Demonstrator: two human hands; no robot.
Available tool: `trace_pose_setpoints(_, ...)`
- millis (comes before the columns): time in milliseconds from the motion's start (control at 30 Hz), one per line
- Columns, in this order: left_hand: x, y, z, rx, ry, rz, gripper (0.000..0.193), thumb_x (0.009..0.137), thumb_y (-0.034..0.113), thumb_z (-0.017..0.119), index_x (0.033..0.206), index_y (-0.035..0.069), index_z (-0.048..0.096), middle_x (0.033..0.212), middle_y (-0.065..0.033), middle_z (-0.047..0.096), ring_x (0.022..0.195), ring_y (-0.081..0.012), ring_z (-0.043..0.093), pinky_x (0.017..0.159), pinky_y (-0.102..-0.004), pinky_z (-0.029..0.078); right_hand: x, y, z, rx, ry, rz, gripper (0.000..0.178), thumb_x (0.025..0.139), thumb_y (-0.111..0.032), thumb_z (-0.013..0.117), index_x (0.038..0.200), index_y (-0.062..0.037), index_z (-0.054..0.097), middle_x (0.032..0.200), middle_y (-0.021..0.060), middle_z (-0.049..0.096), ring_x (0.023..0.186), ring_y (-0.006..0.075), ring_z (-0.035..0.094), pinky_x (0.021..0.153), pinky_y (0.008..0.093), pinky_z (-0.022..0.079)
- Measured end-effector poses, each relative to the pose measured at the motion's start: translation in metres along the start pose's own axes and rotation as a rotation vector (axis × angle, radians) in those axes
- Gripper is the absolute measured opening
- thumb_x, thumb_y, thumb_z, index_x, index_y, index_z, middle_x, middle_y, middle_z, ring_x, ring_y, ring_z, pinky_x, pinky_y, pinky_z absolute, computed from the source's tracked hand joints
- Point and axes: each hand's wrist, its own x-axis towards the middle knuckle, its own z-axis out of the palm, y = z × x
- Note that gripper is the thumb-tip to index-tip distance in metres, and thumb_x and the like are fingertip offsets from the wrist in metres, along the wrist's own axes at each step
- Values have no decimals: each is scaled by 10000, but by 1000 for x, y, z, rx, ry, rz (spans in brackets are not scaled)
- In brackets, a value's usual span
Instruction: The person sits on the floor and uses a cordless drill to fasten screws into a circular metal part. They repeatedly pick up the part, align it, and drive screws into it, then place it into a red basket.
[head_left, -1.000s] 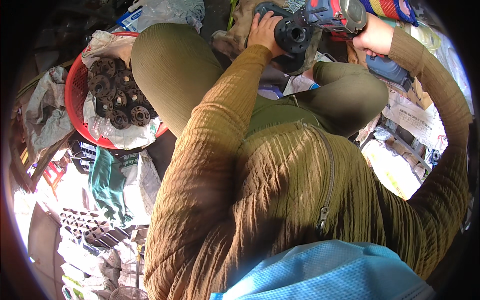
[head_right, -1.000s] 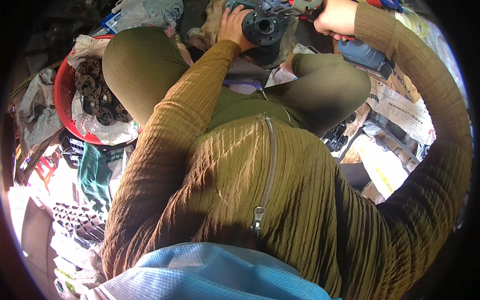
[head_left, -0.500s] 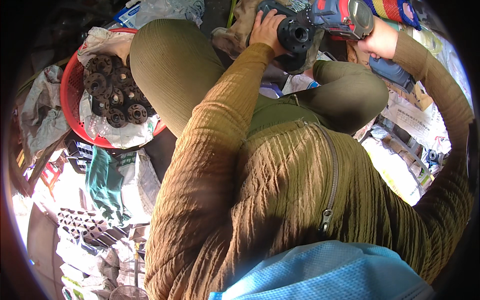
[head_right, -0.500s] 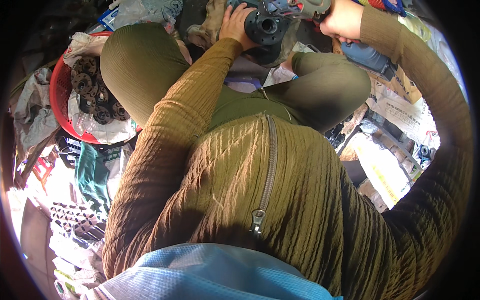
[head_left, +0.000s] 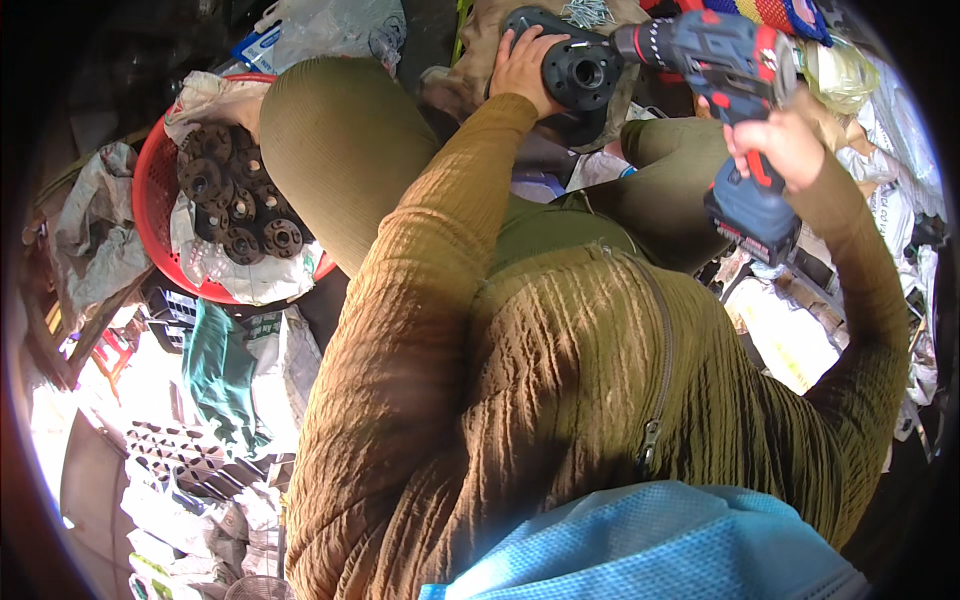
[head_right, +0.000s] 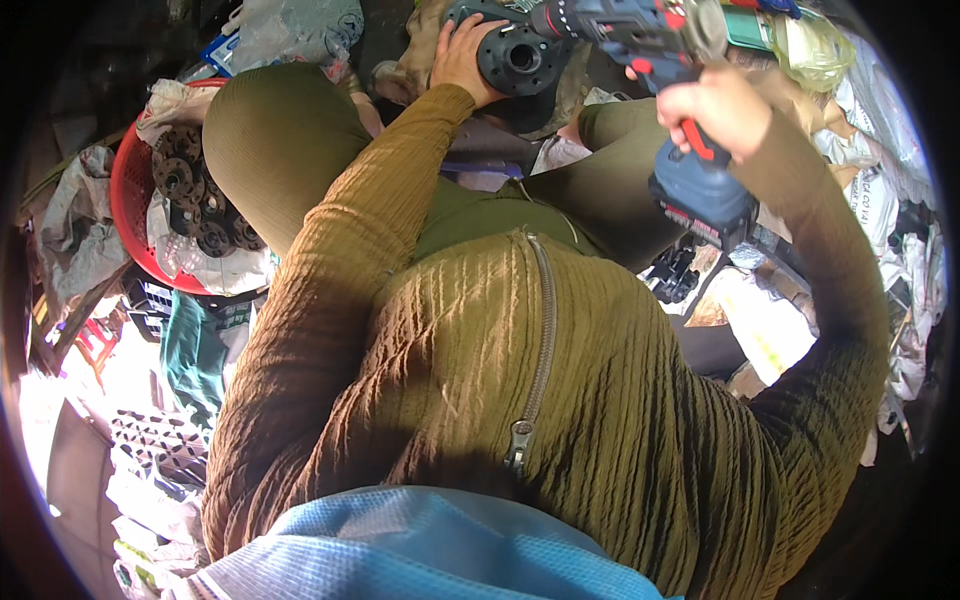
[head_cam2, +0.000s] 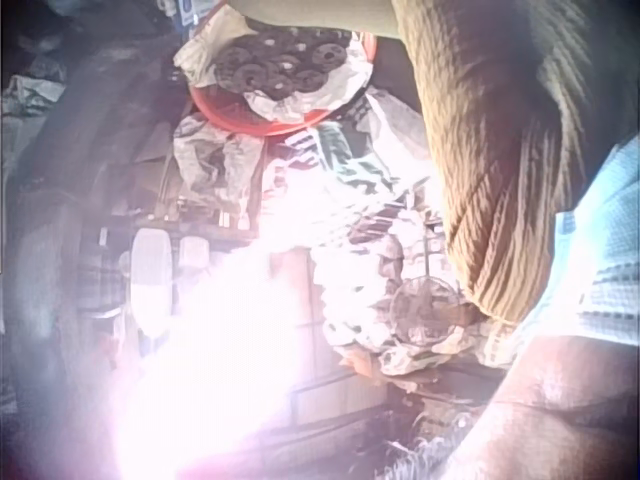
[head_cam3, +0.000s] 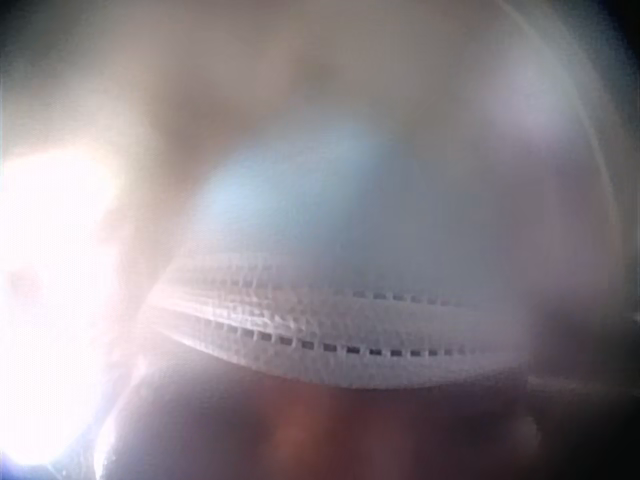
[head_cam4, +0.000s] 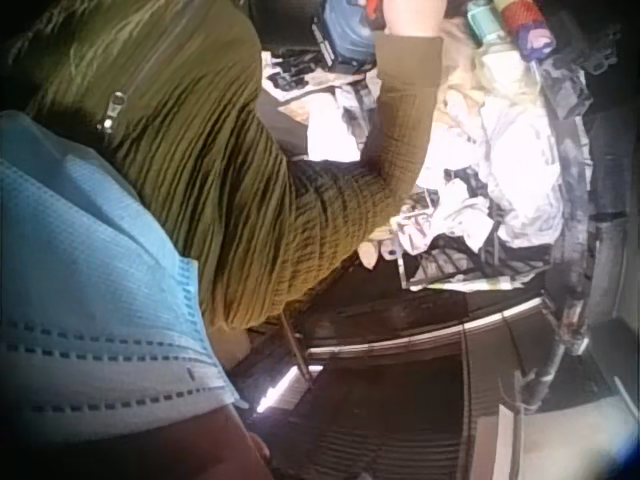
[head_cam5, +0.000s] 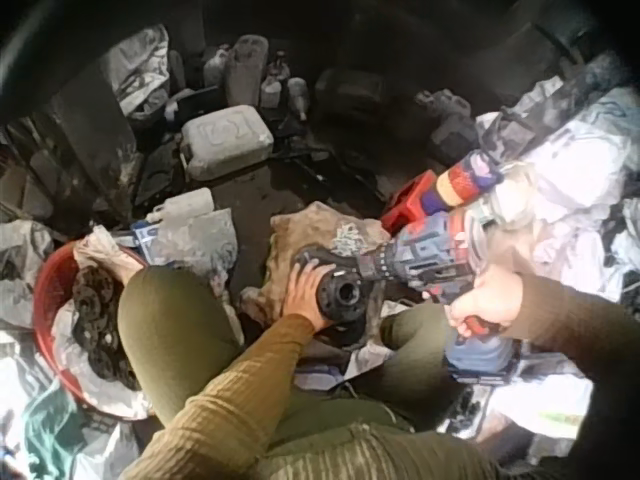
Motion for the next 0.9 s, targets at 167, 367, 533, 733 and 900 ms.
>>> trace_pose_setpoints(167,4,-1,0,43,-41,39,1032,508,565,845,1357,170,412,1345,3,486,1350,-213,336,1161,-458,113,-65,47,1,187,-49,-52,518,709,-14,540,1226,-26,572,803,28,568,643,113,542,599,255,472)
trace_pose_setpoints(367,3,-5,-13,-111,-70,144,1346,392,653,856,1426,66,225,1392,-95,409,1370,-270,305,1153,-519,90,-95,111,16,223,3,-35,502,673,-14,557,1173,-43,591,767,27,567,609,107,537,528,237,431)
trace_pose_setpoints(533,6,-5,-13,-104,-83,155,1236,401,660,844,1366,64,352,1370,-105,406,1375,-291,292,1148,-528,96,-90,148,25,296,-7,28,178,676,-12,576,852,-27,585,687,16,560,566,105,521,514,259,417)
trace_pose_setpoints(733,6,-8,-10,-52,-80,190,1216,416,658,838,1353,54,352,1345,-117,422,1366,-309,301,1145,-520,111,-86,160,16,371,-12,64,159,689,-44,596,847,-22,585,688,25,578,556,100,522,500,254,409)
trace_pose_setpoints(900,5,-9,-7,-4,-63,226,1226,420,673,827,1355,45,343,1344,-125,420,1357,-310,311,1136,-530,124,-82,183,20,320,-53,66,368,682,-26,602,1050,-21,600,739,39,600,574,108,538,513,260,429)
